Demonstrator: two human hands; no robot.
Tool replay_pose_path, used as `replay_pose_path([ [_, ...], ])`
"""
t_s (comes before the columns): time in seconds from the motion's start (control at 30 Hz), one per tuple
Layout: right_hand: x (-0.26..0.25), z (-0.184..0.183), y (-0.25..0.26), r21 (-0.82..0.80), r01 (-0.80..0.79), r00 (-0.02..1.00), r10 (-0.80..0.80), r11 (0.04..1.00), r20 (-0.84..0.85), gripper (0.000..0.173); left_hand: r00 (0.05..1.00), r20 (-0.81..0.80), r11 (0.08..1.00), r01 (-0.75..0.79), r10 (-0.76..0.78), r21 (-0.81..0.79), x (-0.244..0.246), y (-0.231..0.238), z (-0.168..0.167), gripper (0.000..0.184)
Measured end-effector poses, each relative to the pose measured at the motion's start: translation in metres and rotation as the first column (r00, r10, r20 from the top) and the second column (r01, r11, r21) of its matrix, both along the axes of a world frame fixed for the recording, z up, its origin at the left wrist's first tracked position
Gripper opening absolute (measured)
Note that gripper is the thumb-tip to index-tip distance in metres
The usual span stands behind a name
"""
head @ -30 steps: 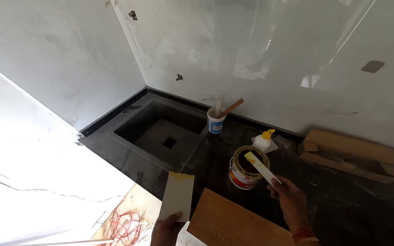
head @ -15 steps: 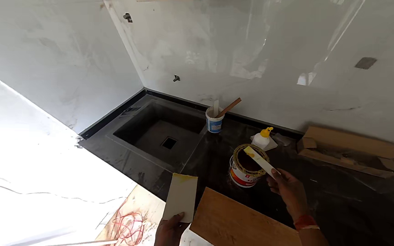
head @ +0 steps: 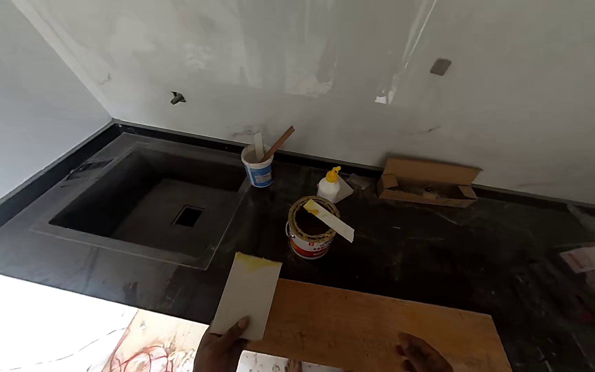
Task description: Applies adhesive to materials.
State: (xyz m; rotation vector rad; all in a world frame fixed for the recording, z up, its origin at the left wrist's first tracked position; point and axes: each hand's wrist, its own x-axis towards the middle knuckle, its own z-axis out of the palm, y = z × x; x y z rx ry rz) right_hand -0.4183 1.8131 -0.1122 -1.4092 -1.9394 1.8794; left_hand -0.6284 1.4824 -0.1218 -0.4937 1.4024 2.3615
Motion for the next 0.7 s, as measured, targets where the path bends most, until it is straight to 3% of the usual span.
replay_pose_path([
  [0.23,0.036,-0.004,-0.037,-0.066,0.023,1.000,-0.023,0.998,-0.003,0.022,0.965,-0.129,0.973,0.229,-0.229,-0.019,-0.032,0.068,0.034,0.031],
  [0.33,0.035,0.008,-0.044,-0.154,0.035,0.978,-0.065,0.987,-0.196,0.030,0.881,-0.085,0.886,0.463,-0.465,-0.038,-0.005,0.111,0.043,0.027],
  [0.43,0.038,0.016,-0.039,-0.306,0.010,0.897,-0.143,0.952,-0.418,0.050,0.732,0.012,0.731,0.681,-0.681,-0.047,0.050,0.162,0.038,0.030],
  [0.5,0.043,0.018,-0.033,-0.344,0.078,0.847,-0.244,0.936,-0.472,0.040,0.648,0.076,0.647,0.761,-0.757,-0.042,0.086,0.192,0.031,0.034],
  [0.57,0.050,0.015,-0.025,-0.304,0.207,0.850,-0.325,0.930,-0.414,0.022,0.605,0.092,0.604,0.796,-0.791,-0.048,0.110,0.215,0.025,0.030],
  [0.7,0.061,0.005,0.014,-0.178,0.360,0.862,-0.400,0.916,-0.311,0.014,0.574,-0.026,0.569,0.803,-0.818,-0.178,0.101,0.221,0.007,0.041],
])
